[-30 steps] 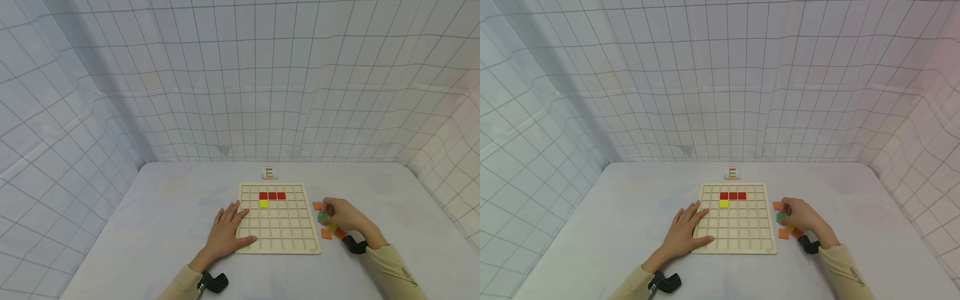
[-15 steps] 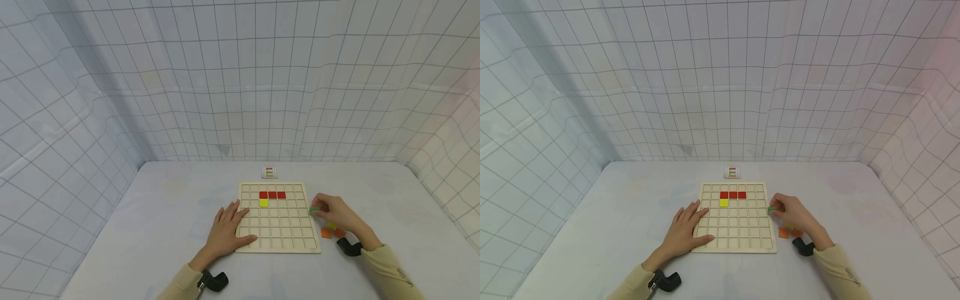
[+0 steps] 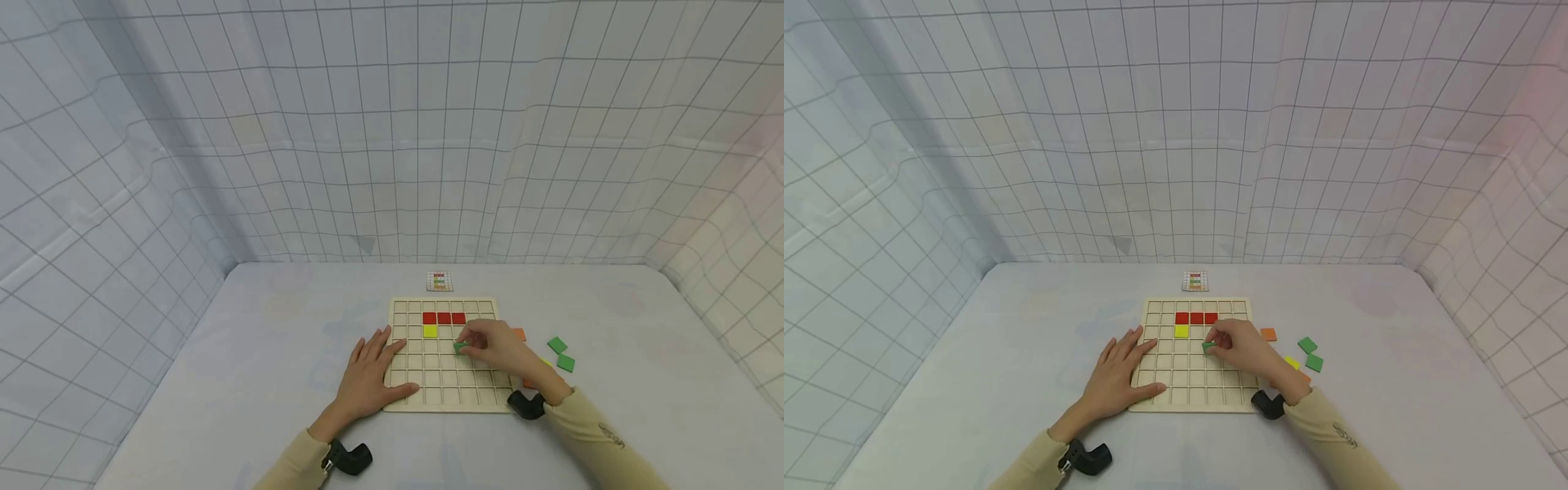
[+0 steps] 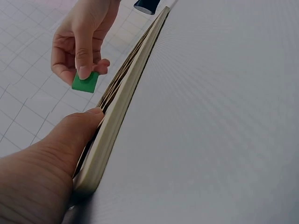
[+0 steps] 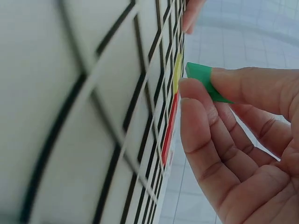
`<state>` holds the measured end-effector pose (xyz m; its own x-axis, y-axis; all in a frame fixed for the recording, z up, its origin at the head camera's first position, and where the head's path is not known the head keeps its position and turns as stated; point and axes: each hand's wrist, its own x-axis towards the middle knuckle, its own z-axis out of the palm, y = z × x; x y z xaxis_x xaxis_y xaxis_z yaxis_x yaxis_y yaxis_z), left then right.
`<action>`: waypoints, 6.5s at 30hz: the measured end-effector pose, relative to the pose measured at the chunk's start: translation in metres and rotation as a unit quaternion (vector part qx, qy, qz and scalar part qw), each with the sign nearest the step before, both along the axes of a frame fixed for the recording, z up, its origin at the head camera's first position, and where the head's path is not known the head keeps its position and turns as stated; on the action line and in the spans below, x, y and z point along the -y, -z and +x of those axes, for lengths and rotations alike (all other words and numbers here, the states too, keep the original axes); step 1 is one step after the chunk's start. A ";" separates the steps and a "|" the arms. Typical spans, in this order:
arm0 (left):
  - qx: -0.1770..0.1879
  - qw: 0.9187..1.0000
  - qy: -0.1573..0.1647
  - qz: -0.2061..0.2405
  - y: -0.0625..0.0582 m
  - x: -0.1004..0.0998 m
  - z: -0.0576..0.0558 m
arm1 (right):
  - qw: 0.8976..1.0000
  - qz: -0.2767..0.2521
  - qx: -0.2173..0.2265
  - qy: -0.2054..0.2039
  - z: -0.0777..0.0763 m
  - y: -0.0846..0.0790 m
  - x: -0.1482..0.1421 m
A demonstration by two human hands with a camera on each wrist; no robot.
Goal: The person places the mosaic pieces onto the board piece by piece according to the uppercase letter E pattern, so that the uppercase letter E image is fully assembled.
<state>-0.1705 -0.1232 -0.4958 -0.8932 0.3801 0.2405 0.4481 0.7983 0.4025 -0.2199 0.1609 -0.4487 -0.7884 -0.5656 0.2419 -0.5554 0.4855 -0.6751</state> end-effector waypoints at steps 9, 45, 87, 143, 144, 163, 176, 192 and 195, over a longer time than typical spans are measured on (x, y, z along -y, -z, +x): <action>0.001 1.000 -0.004 -0.001 0.000 0.000 0.000 | 1.000 -0.002 0.013 -0.005 -0.007 0.001 0.031; -0.009 1.000 -0.001 -0.003 0.005 0.001 -0.002 | 0.985 0.159 -0.021 0.065 0.000 0.005 0.049; -0.009 1.000 0.003 0.002 0.006 0.002 -0.003 | 0.970 0.180 0.042 0.157 0.013 -0.027 -0.091; 0.009 1.000 -0.006 -0.007 0.003 0.001 0.000 | 0.964 0.129 0.106 0.205 0.008 0.000 -0.116; 0.010 1.000 -0.006 -0.007 0.003 0.001 0.000 | 0.964 0.132 0.103 0.205 0.008 0.000 -0.116; 0.005 1.000 -0.001 -0.003 0.003 0.000 -0.001 | 0.982 0.043 0.026 0.184 0.013 0.000 -0.076; -0.012 1.000 0.003 0.000 0.005 0.002 -0.001 | 0.995 0.001 0.022 0.094 0.016 0.004 -0.025; -0.006 1.000 0.006 0.004 0.002 0.002 0.000 | 0.999 0.031 0.000 0.040 0.001 -0.002 0.017; -0.005 1.000 0.005 0.007 0.001 0.002 0.000 | 0.998 0.046 0.001 0.038 -0.002 -0.002 0.023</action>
<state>-0.1700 -0.1255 -0.4964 -0.8866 0.3862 0.2548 0.4606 0.7878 0.4089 -0.2217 0.1375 -0.4471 -0.8301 -0.5240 0.1905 -0.5138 0.5863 -0.6263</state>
